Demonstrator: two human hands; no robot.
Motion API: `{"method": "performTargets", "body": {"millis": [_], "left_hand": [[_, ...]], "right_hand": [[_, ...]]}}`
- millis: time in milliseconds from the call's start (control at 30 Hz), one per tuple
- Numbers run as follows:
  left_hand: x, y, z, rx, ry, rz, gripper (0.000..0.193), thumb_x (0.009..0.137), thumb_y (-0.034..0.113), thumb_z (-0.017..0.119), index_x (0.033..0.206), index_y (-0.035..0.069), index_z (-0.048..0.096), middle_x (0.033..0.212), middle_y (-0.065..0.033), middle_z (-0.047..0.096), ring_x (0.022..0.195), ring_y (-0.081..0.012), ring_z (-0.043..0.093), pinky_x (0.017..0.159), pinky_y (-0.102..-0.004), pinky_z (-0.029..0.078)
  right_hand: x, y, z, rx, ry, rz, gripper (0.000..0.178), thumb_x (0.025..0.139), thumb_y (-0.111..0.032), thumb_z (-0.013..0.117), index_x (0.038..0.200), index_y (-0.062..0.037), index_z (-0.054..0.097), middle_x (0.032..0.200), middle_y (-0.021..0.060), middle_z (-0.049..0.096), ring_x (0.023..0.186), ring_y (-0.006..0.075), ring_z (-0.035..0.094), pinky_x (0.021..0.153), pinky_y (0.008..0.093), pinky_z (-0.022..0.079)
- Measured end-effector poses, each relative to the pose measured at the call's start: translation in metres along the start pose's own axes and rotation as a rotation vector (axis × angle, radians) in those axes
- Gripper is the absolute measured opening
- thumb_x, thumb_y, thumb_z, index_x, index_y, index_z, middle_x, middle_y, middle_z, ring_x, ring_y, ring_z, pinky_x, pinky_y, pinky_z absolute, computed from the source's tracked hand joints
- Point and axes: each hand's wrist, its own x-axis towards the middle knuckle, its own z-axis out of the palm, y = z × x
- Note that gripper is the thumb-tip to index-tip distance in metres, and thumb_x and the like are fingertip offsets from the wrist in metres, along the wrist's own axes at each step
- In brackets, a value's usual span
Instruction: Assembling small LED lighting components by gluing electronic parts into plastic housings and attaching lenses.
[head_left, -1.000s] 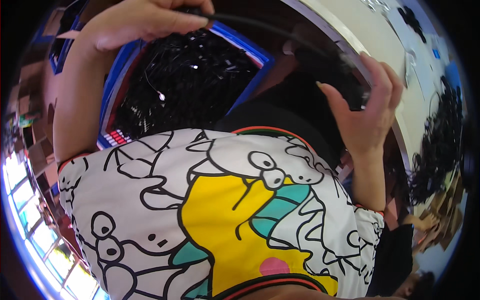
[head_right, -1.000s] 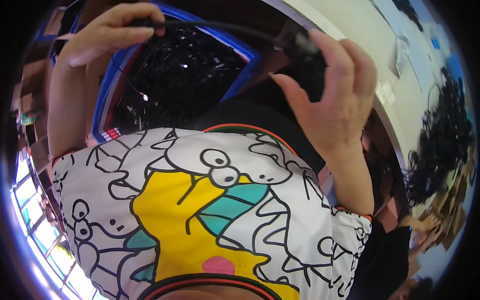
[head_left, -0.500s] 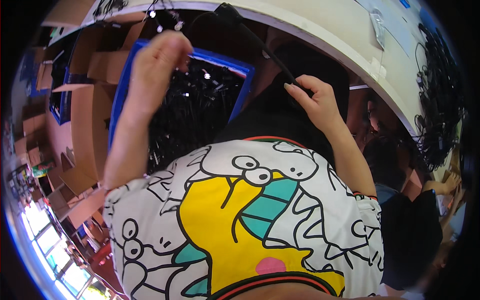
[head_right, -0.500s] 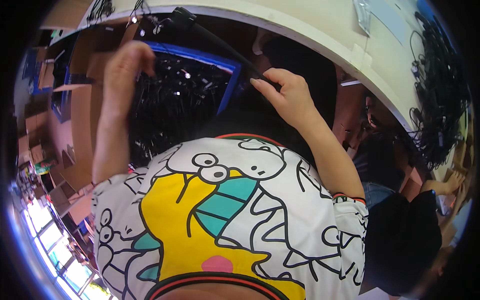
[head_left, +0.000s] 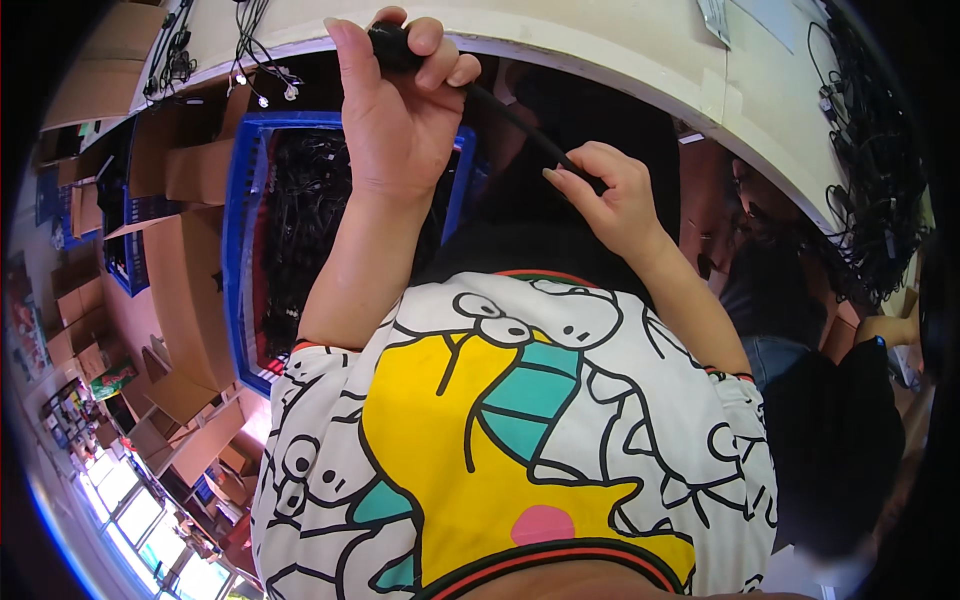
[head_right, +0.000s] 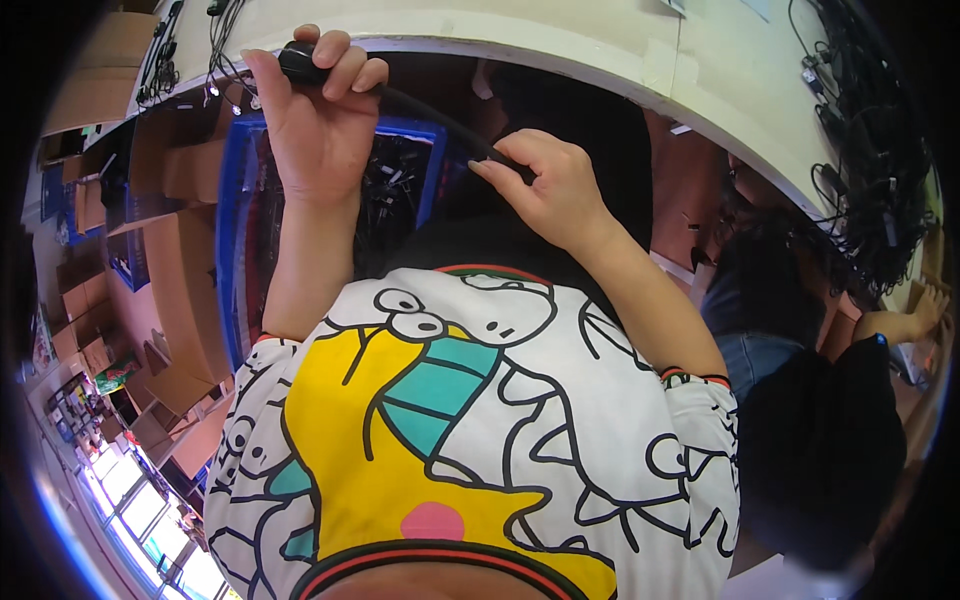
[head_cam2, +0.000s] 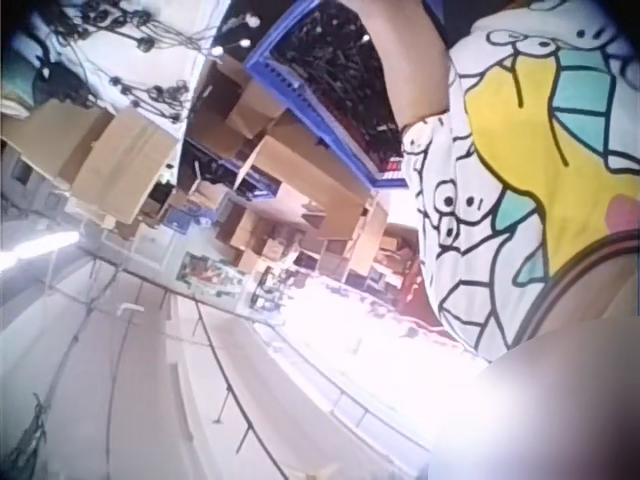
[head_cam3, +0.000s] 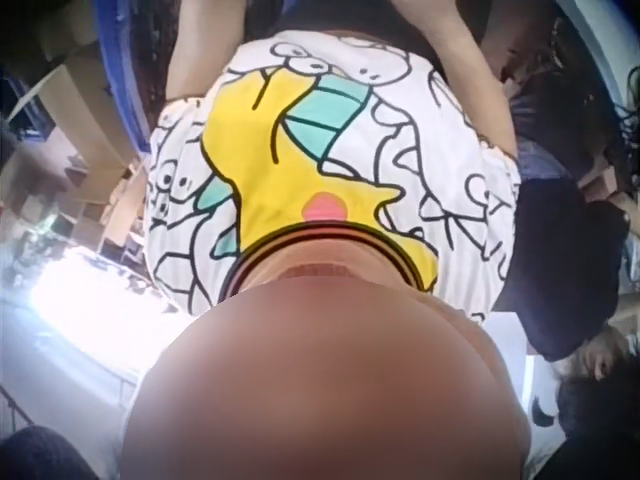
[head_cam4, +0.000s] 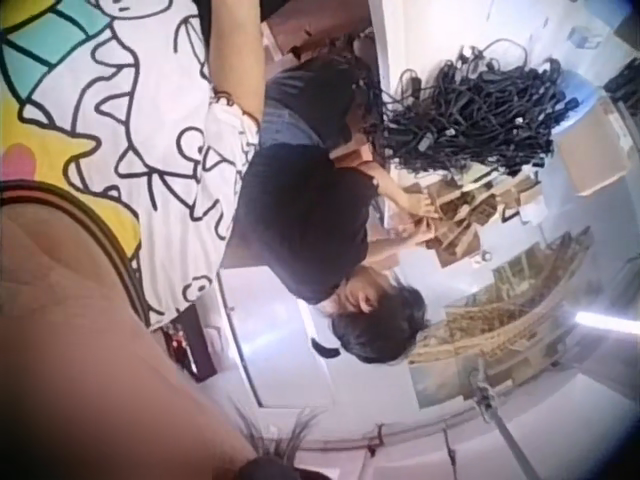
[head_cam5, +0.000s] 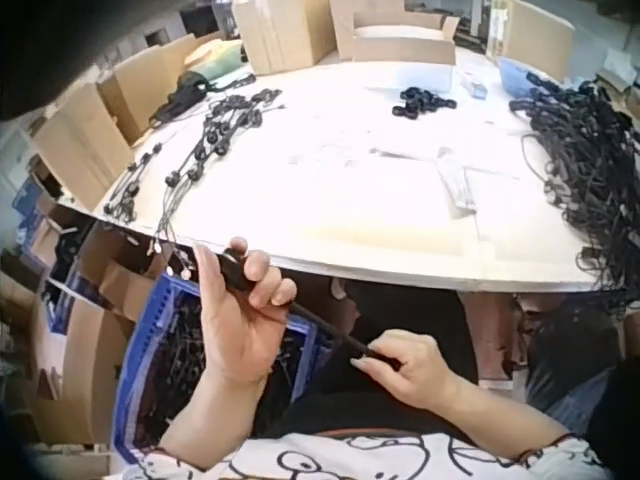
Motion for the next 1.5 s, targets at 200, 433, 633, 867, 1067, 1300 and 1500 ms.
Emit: {"method": "performTargets", "body": {"millis": [200,433,633,867,1067,1300,1500], "left_hand": [[-0.011,-0.015,0.035,0.391,0.112,0.133,0.058,0.079,0.051,0.053,0.12,0.012,0.039,0.084,-0.0021,0.046,0.062,-0.0117,0.038,0.066,-0.0299,0.034],[-0.006,0.012,0.057,0.522,0.077,0.225,0.055,0.079,0.045,0.056,0.12,0.013,0.038,0.081,-0.0021,0.046,0.056,-0.0106,0.035,0.058,-0.0262,0.031],[-0.002,0.048,0.068,0.609,0.047,0.303,0.056,0.079,0.046,0.056,0.121,0.014,0.039,0.081,-0.001,0.046,0.055,-0.0094,0.034,0.057,-0.0254,0.03],[-0.008,0.089,0.081,0.6,0.013,0.419,0.051,0.082,0.042,0.054,0.119,0.011,0.039,0.078,-0.0033,0.045,0.054,-0.0106,0.034,0.055,-0.0247,0.032],[-0.006,0.084,0.085,0.631,0.036,0.336,0.056,0.079,0.048,0.054,0.121,0.012,0.041,0.076,-0.0008,0.042,0.055,-0.0094,0.032,0.055,-0.0243,0.029],[-0.018,-0.007,0.052,0.489,-0.151,-0.096,0.033,0.081,0.011,0.053,0.111,0.004,0.041,0.077,-0.0032,0.046,0.064,-0.0083,0.038,0.058,-0.0193,0.031],[-0.033,-0.071,0.031,0.488,-0.141,-0.31,0.026,0.083,0.006,0.052,0.107,0.004,0.043,0.094,-0.0025,0.049,0.085,-0.0097,0.047,0.075,-0.0216,0.039]], "right_hand": [[0.002,0.009,0.007,0.101,-0.068,-0.01,0.017,0.071,-0.011,0.065,0.082,-0.0012,0.057,0.066,0.008,0.053,0.061,0.0204,0.051,0.058,0.0268,0.041],[-0.012,0.042,0.038,-0.077,-0.159,0.251,0.036,0.079,-0.018,0.061,0.109,-0.0047,0.045,0.084,0.018,0.058,0.078,0.0352,0.058,0.066,0.0344,0.046],[-0.003,0.046,0.05,-0.231,-0.301,0.12,0.022,0.085,-0.024,0.049,0.1,-0.008,0.053,0.089,0.0199,0.058,0.082,0.0354,0.057,0.067,0.0402,0.046],[-0.011,0.061,0.054,-0.521,-0.58,0.29,0.033,0.084,-0.03,0.049,0.11,-0.0097,0.049,0.096,0.0201,0.058,0.089,0.034,0.057,0.074,0.0412,0.046],[-0.015,0.021,0.021,-0.355,-0.397,-0.049,0.056,0.075,-0.034,0.062,0.116,-0.0012,0.045,0.107,0.0178,0.053,0.097,0.033,0.053,0.083,0.0378,0.043],[0.045,-0.095,-0.06,-0.212,0.187,-0.434,0.022,0.071,-0.005,0.064,0.092,-0.0011,0.059,0.088,0.0123,0.059,0.081,0.0274,0.056,0.071,0.0326,0.045],[0.054,-0.073,-0.058,-0.196,-0.013,-0.316,0.017,0.072,-0.014,0.062,0.086,-0.0046,0.063,0.081,0.0082,0.06,0.075,0.0221,0.056,0.065,0.028,0.045]]}}
